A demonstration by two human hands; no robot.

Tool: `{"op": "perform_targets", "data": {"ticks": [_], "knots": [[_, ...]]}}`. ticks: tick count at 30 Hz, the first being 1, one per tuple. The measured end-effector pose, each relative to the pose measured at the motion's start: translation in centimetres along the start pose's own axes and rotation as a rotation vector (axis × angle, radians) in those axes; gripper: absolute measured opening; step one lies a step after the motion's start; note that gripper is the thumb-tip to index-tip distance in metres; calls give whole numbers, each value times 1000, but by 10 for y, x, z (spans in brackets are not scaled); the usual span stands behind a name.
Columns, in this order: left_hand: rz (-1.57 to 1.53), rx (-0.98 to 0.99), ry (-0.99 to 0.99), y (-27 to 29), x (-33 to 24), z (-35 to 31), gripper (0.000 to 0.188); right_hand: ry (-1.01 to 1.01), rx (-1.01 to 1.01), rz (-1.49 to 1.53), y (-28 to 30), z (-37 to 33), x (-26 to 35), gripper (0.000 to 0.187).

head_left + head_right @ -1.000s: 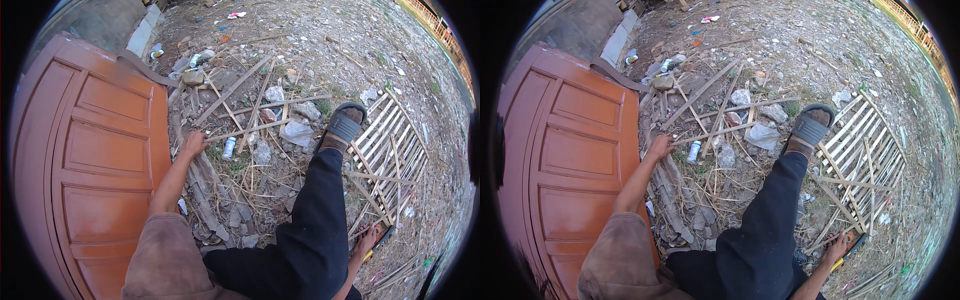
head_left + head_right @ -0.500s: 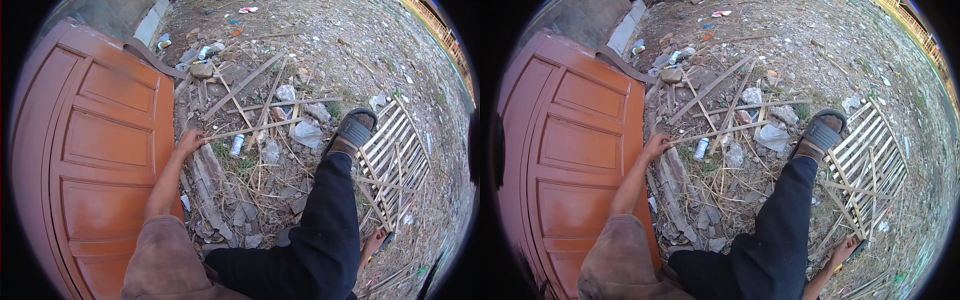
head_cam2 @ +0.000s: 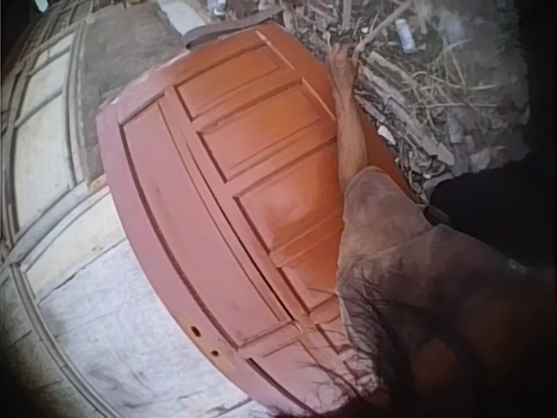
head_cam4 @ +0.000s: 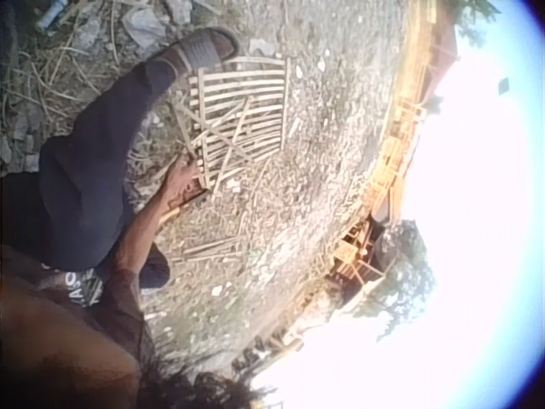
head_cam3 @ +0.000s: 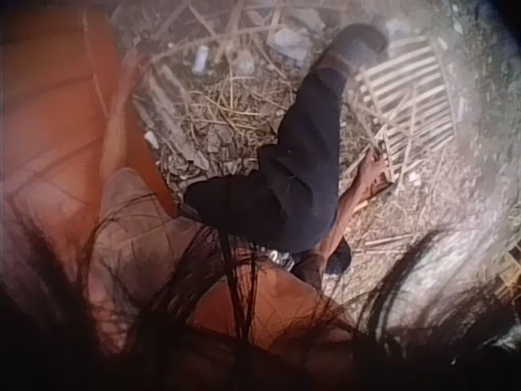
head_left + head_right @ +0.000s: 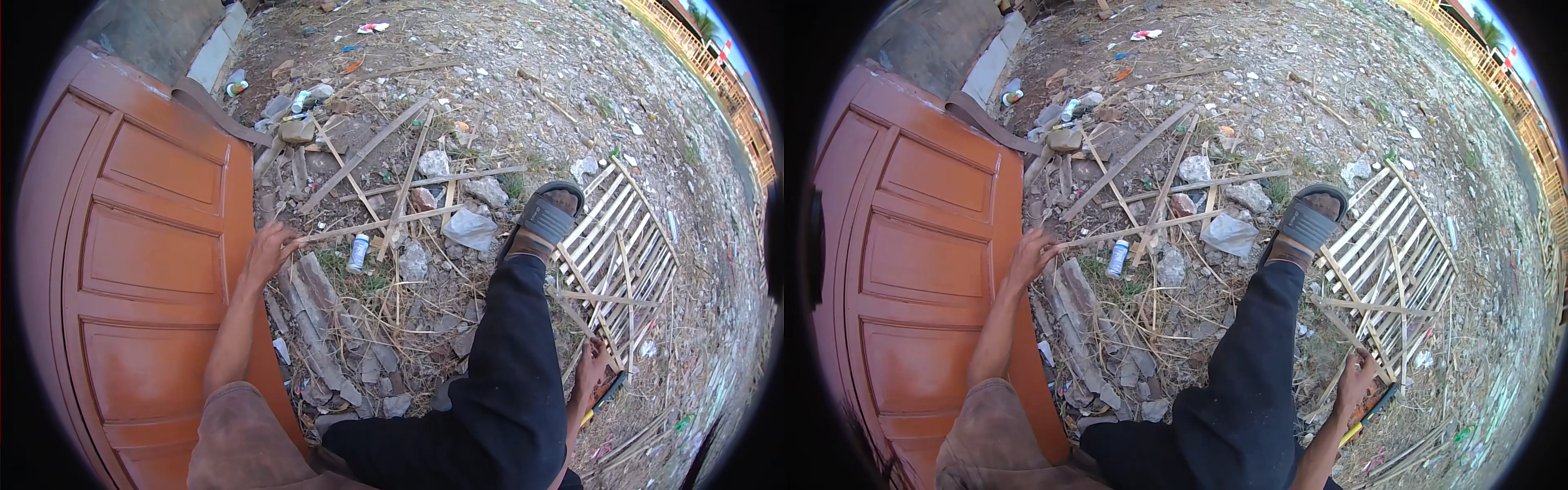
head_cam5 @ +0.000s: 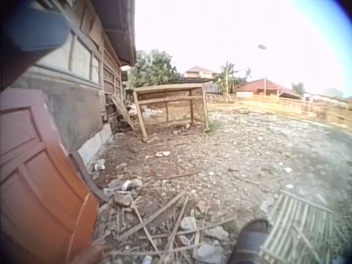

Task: The person joins bamboo sticks by hand using a hammer and nails, while sitting on the ground.

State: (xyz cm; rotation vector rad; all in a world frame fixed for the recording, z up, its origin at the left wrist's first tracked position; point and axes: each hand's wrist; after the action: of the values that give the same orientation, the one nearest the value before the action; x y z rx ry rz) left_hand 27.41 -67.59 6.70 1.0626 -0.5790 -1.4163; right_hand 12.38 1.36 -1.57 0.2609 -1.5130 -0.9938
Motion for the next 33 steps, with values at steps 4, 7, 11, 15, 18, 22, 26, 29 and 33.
{"op": "perform_targets", "data": {"ticks": [4, 7, 11, 15, 18, 22, 26, 29, 33], "knots": [[79, -23, 10, -6, 13, -15, 19, 136, -47, -144, 10, -11, -21, 26], [83, 106, 94, -15, 8, -12, 21, 166, -141, -298, 23, -19, -45, 26], [97, -4, 88, -26, -8, -10, 31, 109, -140, -267, 35, -31, -52, 26], [-30, 14, 214, -67, -73, 6, 42, 202, -209, -316, 34, -40, -80, 28], [-7, 23, 219, -100, -120, 16, 42, 220, -239, -327, 31, -47, -82, 29], [52, 129, 281, -135, -123, 19, 38, 253, -217, -330, 30, -55, -79, 30], [24, 160, 362, -137, -122, 15, 30, 268, -186, -348, 34, -61, -74, 32], [-21, 180, 408, -131, -124, 14, 29, 261, -183, -389, 33, -64, -69, 32], [-199, 204, 551, -136, -114, 9, 33, 236, -186, -364, 29, -63, -74, 31]]}}
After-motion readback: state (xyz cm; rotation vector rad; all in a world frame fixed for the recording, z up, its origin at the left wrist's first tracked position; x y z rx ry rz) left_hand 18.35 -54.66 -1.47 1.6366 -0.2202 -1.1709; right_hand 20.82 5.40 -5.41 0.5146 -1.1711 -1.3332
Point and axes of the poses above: each hand's wrist, its own z-axis towards the middle knuckle, its own y-axis out of the back of the hand, x = y × z, and after that the axes turned 11 degrees about -x, right-handed
